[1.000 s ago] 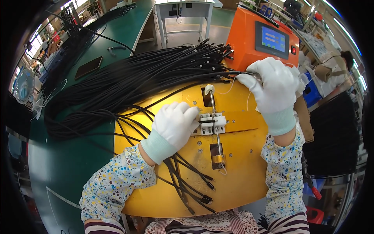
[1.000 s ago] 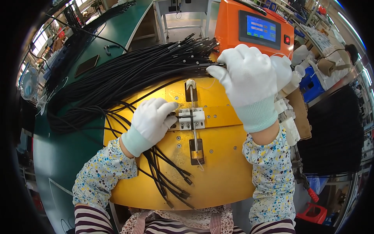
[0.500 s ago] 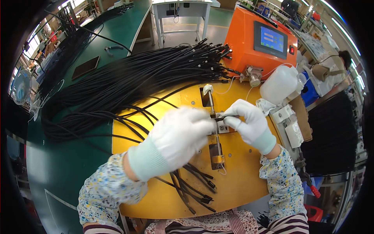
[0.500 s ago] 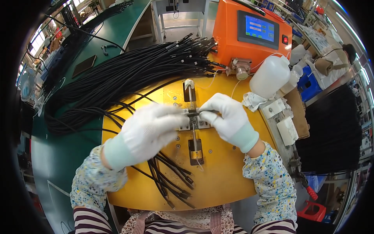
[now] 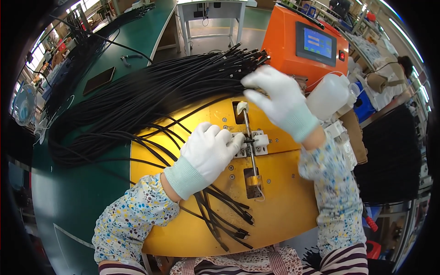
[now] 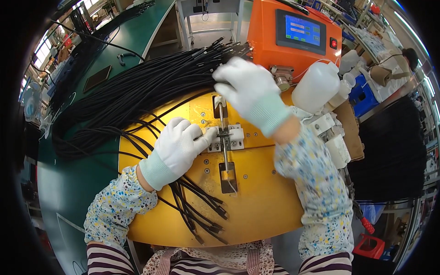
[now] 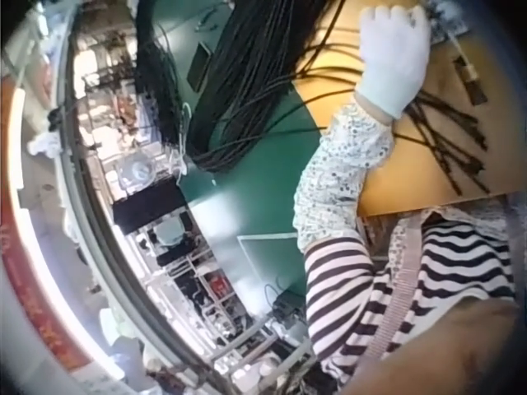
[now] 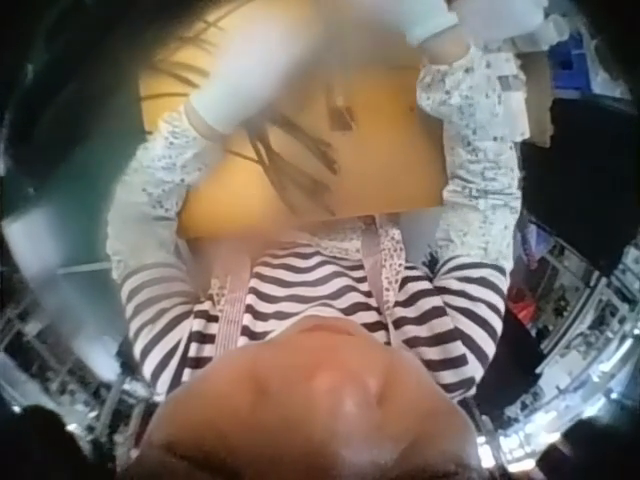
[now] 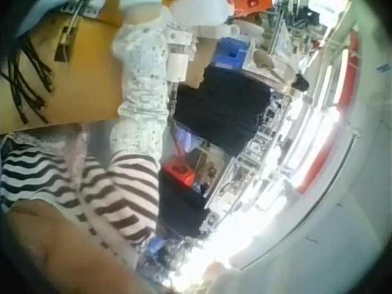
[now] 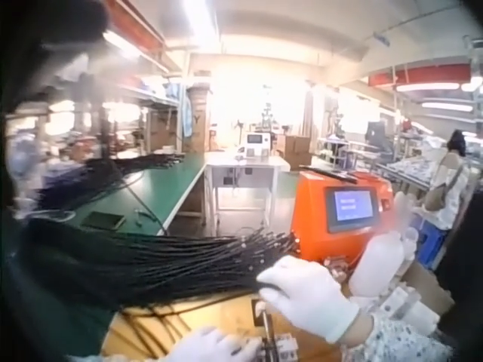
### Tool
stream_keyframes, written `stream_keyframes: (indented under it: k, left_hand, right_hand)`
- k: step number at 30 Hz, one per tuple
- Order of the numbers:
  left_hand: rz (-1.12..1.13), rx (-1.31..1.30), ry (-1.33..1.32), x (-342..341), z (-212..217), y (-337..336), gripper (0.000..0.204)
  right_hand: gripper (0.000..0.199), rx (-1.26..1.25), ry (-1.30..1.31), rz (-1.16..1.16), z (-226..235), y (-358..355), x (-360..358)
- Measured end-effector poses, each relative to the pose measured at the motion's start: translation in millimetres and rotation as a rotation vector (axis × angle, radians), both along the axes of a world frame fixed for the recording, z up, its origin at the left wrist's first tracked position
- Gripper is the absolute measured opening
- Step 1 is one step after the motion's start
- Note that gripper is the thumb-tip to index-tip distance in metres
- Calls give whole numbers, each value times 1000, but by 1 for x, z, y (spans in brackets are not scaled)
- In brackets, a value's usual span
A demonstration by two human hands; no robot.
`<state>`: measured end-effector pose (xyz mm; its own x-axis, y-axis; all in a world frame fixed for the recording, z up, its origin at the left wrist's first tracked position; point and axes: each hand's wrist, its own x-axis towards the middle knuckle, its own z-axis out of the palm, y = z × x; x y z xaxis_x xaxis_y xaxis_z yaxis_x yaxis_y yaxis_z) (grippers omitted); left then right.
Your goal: Processing the ends of individual black wires using a machine jig on a factory assembly line.
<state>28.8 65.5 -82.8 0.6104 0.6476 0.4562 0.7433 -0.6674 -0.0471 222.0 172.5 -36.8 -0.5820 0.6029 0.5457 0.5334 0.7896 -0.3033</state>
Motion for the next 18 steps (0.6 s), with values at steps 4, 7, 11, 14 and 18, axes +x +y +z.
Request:
stream_keyframes:
  k: [4, 7, 11, 14, 18]
  left_hand:
    - [6, 7, 5, -2, -5, 2, 39]
    - [1, 24, -6, 0, -3, 1, 38]
    - [-9, 18, -18, 0, -1, 2, 38]
    - [-7, 48, -24, 1, -4, 2, 38]
    - [-8, 68, -25, -3, -7, 4, 37]
  right_hand:
    - [35, 40, -401, -205, 6, 39, -63]
    - [26, 45, -528, -218, 8, 62, -79]
    - [17, 99, -615, -131, 9, 84, -81]
    - [11, 332, -576, -84, 1, 88, -83]
    - [16, 486, -311, -99, 31, 65, -89]
